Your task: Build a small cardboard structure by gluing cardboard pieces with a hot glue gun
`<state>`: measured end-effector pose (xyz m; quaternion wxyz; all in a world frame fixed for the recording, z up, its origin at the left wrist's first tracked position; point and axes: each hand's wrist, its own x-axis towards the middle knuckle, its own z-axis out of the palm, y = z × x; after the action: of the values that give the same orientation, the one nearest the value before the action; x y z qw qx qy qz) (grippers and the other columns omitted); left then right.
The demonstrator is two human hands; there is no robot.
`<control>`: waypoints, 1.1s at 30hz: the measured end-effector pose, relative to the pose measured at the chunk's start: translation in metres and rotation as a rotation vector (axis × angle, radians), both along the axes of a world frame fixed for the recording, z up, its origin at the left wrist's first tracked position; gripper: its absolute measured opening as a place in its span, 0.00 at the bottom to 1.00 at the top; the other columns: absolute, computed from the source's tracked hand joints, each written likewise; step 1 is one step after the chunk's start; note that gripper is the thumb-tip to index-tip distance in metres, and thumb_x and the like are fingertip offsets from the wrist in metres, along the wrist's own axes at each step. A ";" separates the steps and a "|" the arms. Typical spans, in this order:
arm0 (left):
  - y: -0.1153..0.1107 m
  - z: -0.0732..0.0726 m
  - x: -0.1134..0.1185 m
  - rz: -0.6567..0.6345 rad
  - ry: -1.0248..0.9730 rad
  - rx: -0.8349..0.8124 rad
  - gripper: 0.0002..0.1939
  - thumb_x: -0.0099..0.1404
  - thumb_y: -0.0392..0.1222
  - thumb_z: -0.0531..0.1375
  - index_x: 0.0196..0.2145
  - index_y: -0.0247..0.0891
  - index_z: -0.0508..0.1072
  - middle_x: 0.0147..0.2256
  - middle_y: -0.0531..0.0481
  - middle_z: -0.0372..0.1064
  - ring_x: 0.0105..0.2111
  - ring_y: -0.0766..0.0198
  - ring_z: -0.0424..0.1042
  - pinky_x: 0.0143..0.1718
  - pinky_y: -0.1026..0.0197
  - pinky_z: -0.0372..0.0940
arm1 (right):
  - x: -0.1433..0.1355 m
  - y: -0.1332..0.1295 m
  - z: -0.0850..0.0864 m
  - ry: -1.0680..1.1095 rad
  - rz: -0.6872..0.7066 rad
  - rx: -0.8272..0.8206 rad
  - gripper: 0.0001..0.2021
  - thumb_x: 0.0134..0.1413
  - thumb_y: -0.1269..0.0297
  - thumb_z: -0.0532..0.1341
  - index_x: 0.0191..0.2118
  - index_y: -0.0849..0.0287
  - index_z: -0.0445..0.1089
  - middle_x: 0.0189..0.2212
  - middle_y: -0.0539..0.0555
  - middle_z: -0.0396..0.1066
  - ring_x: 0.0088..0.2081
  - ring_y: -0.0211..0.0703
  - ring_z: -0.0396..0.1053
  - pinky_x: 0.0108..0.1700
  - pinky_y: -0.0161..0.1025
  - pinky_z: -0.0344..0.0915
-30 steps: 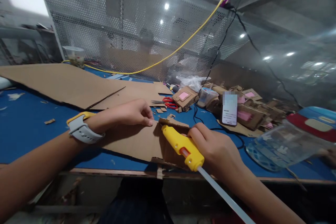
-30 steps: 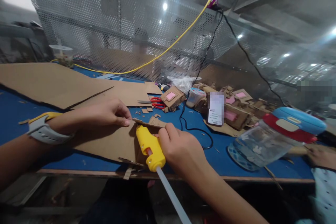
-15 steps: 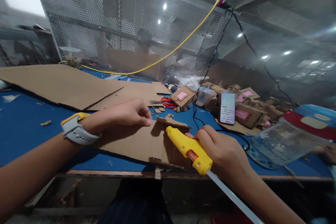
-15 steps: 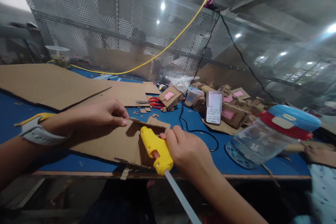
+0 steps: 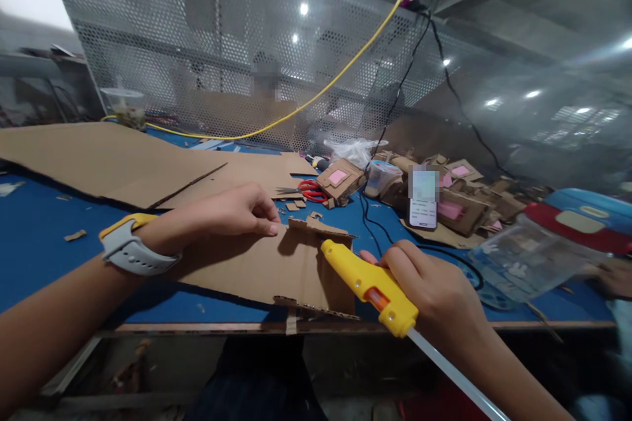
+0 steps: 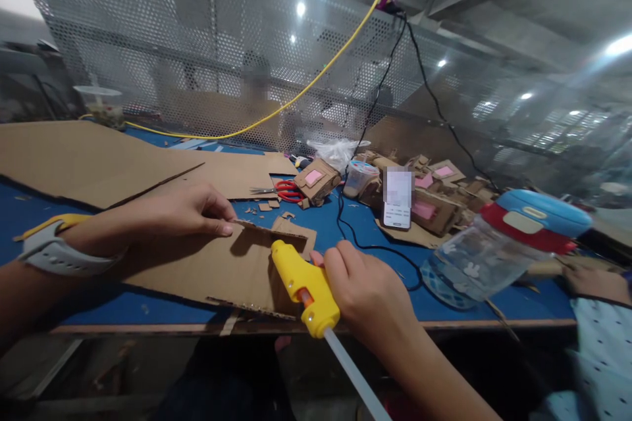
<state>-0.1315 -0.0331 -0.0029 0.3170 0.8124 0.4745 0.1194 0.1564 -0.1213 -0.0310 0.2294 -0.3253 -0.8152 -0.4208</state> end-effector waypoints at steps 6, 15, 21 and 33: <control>0.001 0.001 -0.001 0.018 -0.002 -0.005 0.16 0.53 0.53 0.61 0.29 0.37 0.78 0.25 0.54 0.67 0.27 0.64 0.61 0.30 0.61 0.55 | 0.010 -0.001 -0.003 0.020 0.015 -0.007 0.22 0.75 0.68 0.51 0.24 0.55 0.60 0.19 0.46 0.59 0.19 0.35 0.53 0.24 0.37 0.49; 0.001 0.000 -0.005 0.003 -0.010 0.032 0.19 0.55 0.56 0.62 0.30 0.36 0.80 0.23 0.54 0.66 0.24 0.65 0.59 0.28 0.61 0.53 | 0.026 -0.009 -0.010 0.097 -0.013 -0.007 0.18 0.72 0.68 0.57 0.26 0.55 0.62 0.20 0.46 0.60 0.21 0.36 0.56 0.26 0.37 0.52; 0.000 0.002 -0.004 0.003 -0.011 0.044 0.17 0.56 0.55 0.62 0.29 0.37 0.79 0.22 0.54 0.66 0.23 0.65 0.60 0.27 0.61 0.52 | 0.034 -0.013 -0.005 0.080 -0.030 0.015 0.18 0.71 0.67 0.59 0.25 0.56 0.62 0.19 0.46 0.61 0.19 0.33 0.58 0.24 0.34 0.52; 0.002 0.003 -0.009 0.003 -0.061 0.036 0.17 0.54 0.56 0.64 0.26 0.37 0.78 0.23 0.51 0.70 0.24 0.64 0.63 0.27 0.62 0.55 | 0.038 -0.019 -0.011 0.189 -0.050 -0.012 0.16 0.72 0.67 0.57 0.28 0.57 0.65 0.22 0.50 0.68 0.21 0.36 0.64 0.23 0.37 0.54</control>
<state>-0.1404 -0.0310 0.0005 0.3167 0.8133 0.4635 0.1529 0.1942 -0.1400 -0.0420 0.2930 -0.3852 -0.7839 -0.3890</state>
